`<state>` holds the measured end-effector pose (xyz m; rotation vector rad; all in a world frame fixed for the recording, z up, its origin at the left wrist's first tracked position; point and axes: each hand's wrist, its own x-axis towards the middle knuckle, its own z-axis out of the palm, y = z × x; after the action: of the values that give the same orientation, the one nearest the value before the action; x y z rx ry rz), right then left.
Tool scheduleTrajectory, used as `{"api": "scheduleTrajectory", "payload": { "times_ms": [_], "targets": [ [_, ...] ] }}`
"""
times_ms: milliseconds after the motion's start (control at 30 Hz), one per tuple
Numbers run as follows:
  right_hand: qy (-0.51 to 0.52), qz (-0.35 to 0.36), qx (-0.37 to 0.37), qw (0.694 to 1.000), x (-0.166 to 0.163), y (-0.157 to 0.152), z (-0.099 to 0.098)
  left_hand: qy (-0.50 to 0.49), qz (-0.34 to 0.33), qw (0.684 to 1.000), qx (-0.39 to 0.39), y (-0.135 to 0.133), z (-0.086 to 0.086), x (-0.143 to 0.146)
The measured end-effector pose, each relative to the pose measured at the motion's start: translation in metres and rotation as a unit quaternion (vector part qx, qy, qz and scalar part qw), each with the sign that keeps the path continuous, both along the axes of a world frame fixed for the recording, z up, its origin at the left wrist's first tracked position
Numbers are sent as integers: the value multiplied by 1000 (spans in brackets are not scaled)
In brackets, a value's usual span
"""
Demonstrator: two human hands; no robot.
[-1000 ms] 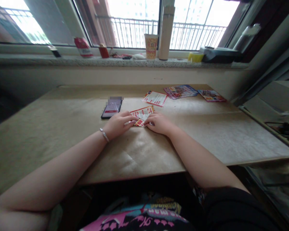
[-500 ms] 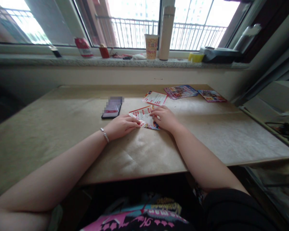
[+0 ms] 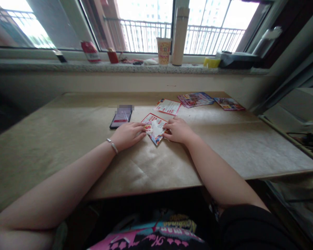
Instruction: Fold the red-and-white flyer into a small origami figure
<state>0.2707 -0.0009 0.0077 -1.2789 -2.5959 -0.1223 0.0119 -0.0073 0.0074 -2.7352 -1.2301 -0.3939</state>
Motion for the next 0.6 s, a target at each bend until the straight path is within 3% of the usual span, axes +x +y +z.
{"api": "scheduleTrajectory", "payload": {
  "times_ms": [400,600],
  "targets": [
    [-25,-24,28,999,-21,-14,7,-5,-120,992,-39,-3,-6,3],
    [30,55,38,997,-11,-5,1,-2,-79,997,-20,0,-7,2]
  ]
}}
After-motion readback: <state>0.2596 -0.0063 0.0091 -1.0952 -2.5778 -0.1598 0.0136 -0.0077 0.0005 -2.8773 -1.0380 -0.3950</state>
